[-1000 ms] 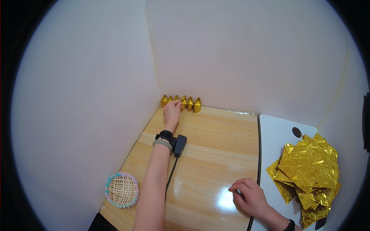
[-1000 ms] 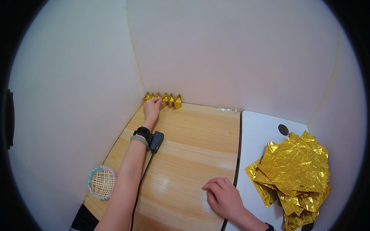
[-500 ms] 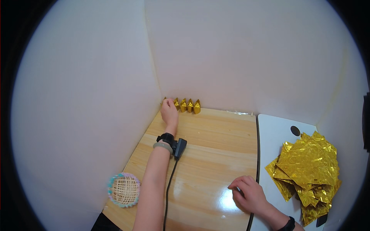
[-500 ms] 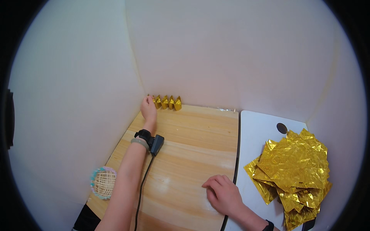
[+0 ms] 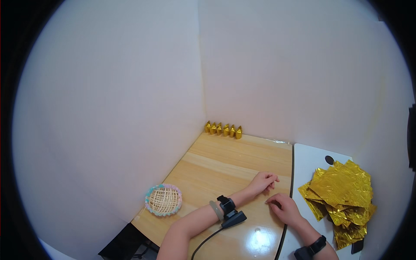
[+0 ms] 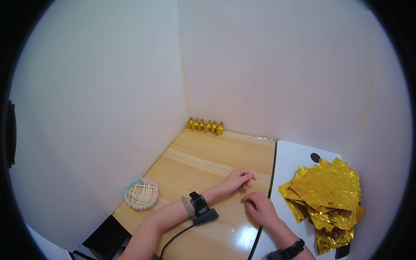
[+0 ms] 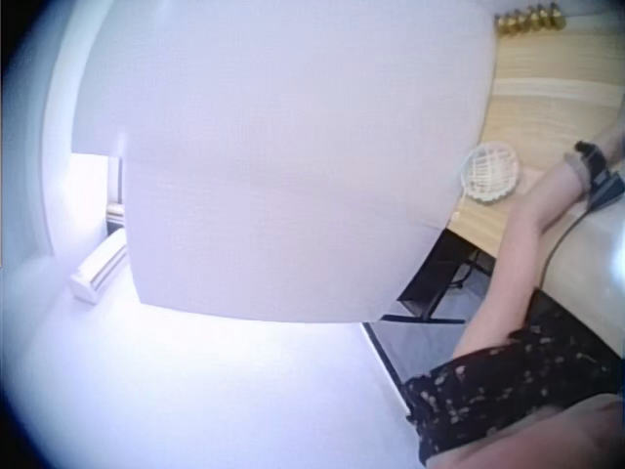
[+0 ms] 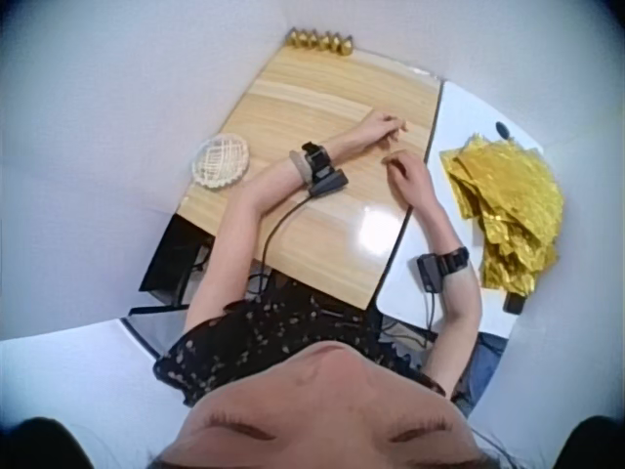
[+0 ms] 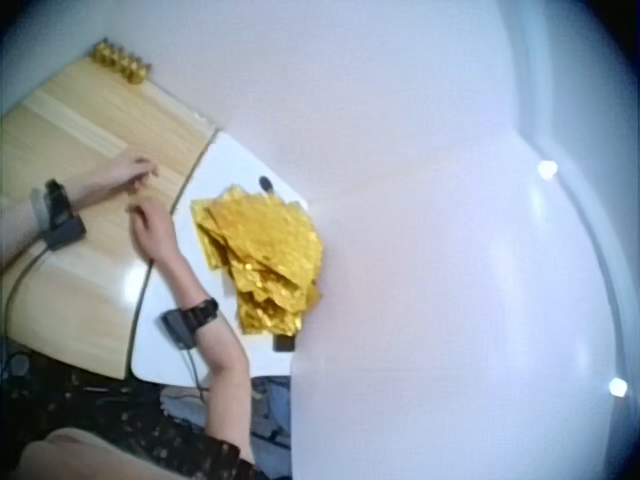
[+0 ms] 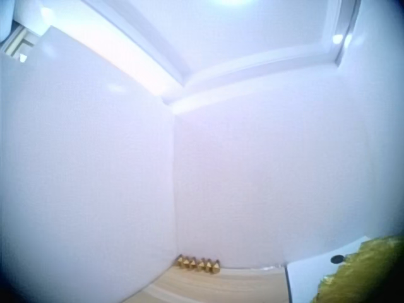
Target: Folding gold foil paper into traditional decorative ingot shapes.
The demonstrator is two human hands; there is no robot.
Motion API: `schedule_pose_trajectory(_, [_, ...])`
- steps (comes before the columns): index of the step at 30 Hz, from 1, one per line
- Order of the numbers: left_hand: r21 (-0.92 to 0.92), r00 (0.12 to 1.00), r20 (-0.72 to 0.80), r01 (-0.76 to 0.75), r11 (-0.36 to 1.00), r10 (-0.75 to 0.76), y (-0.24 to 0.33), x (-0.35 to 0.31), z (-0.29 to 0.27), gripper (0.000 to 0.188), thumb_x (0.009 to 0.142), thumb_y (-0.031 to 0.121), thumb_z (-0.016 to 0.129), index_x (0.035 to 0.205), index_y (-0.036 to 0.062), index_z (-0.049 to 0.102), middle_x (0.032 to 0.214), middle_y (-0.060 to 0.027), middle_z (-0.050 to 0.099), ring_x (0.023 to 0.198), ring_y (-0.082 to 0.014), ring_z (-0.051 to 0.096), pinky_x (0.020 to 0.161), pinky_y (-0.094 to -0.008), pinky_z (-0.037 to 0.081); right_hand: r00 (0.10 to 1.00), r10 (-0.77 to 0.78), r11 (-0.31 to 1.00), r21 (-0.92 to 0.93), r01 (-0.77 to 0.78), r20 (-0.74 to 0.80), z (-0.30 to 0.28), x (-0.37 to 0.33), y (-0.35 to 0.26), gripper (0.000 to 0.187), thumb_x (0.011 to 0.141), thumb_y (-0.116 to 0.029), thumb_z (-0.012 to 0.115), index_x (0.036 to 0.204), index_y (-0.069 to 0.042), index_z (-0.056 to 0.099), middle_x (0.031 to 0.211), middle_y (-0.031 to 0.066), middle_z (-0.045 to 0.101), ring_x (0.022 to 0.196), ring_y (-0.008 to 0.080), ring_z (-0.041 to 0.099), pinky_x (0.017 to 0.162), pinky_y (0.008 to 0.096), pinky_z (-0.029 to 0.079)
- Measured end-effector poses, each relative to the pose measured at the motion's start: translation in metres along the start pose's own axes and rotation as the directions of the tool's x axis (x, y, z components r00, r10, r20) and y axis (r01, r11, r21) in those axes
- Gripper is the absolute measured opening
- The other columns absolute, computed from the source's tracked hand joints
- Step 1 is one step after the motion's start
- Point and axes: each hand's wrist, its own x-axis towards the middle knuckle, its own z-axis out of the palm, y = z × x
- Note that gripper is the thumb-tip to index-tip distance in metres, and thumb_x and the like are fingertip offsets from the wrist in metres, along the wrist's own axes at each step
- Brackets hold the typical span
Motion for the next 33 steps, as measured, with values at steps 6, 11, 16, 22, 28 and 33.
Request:
schedule_pose_trajectory(6, [-0.136, 0.994, -0.027, 0.106, 0.985, -0.111, -0.005, -0.037, -0.007, 0.019, 0.093, 0.019, 0.050, 0.094, 0.0031, 0.060, 0.071, -0.0015, 0.057, 0.063, -0.0109, 0.057, 0.059, -0.0224, 0.046, 0.988, -0.150, 0.961, -0.240, 0.135, -0.047, 0.000, 0.006, 0.007, 0.022, 0.078, -0.011, 0.059, 0.100, -0.009, 0.060, 0.089, 0.0095, 0.060, 0.089, 0.0276, 0.057, 0.075, 0.0357, 0.047])
schedule_pose_trajectory(11, [-0.164, 0.997, -0.043, 0.053, 0.985, -0.060, 0.000, -0.041, -0.016, 0.019, 0.093, 0.017, 0.048, 0.096, 0.0015, 0.059, 0.075, -0.0018, 0.057, 0.065, -0.0083, 0.055, 0.059, -0.0211, 0.047, 0.952, -0.203, 0.607, -0.792, -0.062, -0.230, -0.044, 0.007, 0.032, 0.028, 0.080, -0.019, 0.056, 0.102, -0.001, 0.059, 0.105, 0.0179, 0.056, 0.105, 0.0337, 0.051, 0.091, 0.0449, 0.039])
schedule_pose_trajectory(16, [-0.171, 0.999, 0.018, 0.035, 0.985, -0.032, 0.001, -0.040, -0.011, 0.019, 0.093, 0.017, 0.048, 0.095, 0.0018, 0.059, 0.074, -0.0014, 0.058, 0.065, -0.0076, 0.055, 0.059, -0.0209, 0.048, 0.864, 0.138, 0.135, -0.855, -0.501, -0.485, -0.081, -0.028, 0.041, 0.042, 0.077, -0.029, 0.061, 0.109, -0.003, 0.057, 0.104, 0.0166, 0.058, 0.110, 0.0327, 0.049, 0.097, 0.0422, 0.034])
schedule_pose_trajectory(22, [-0.101, 0.998, -0.010, 0.054, 0.993, -0.055, 0.002, -0.044, -0.010, 0.019, 0.094, 0.017, 0.047, 0.096, 0.0018, 0.059, 0.074, -0.0010, 0.058, 0.065, -0.0075, 0.056, 0.061, -0.0206, 0.048, 0.847, 0.448, 0.332, -0.827, -0.454, -0.285, -0.059, -0.017, 0.070, 0.021, 0.082, -0.022, 0.054, 0.091, -0.006, 0.063, 0.078, 0.0089, 0.064, 0.079, 0.0274, 0.063, 0.063, 0.0394, 0.049])
schedule_pose_trajectory(28, [-0.144, 1.000, -0.006, 0.027, 0.989, -0.028, 0.006, -0.047, -0.013, 0.019, 0.094, 0.019, 0.048, 0.098, 0.0030, 0.059, 0.079, -0.0019, 0.060, 0.069, -0.0081, 0.057, 0.064, -0.0214, 0.049, 0.867, 0.225, 0.572, -0.660, -0.486, -0.444, -0.091, -0.014, 0.045, 0.018, 0.086, -0.018, 0.051, 0.087, -0.006, 0.064, 0.077, 0.0094, 0.064, 0.071, 0.0287, 0.064, 0.059, 0.0370, 0.049])
schedule_pose_trajectory(33, [-0.107, 0.999, -0.029, 0.014, 0.994, -0.018, 0.008, -0.049, -0.011, 0.029, 0.095, 0.028, 0.046, 0.106, 0.0039, 0.057, 0.096, -0.0042, 0.062, 0.088, -0.0115, 0.059, 0.077, -0.0263, 0.049, 0.782, 0.140, 0.966, -0.090, -0.244, -0.608, -0.127, -0.004, -0.014, 0.023, 0.090, -0.020, 0.051, 0.100, -0.002, 0.060, 0.088, 0.0089, 0.066, 0.072, 0.0232, 0.064, 0.063, 0.0313, 0.049])
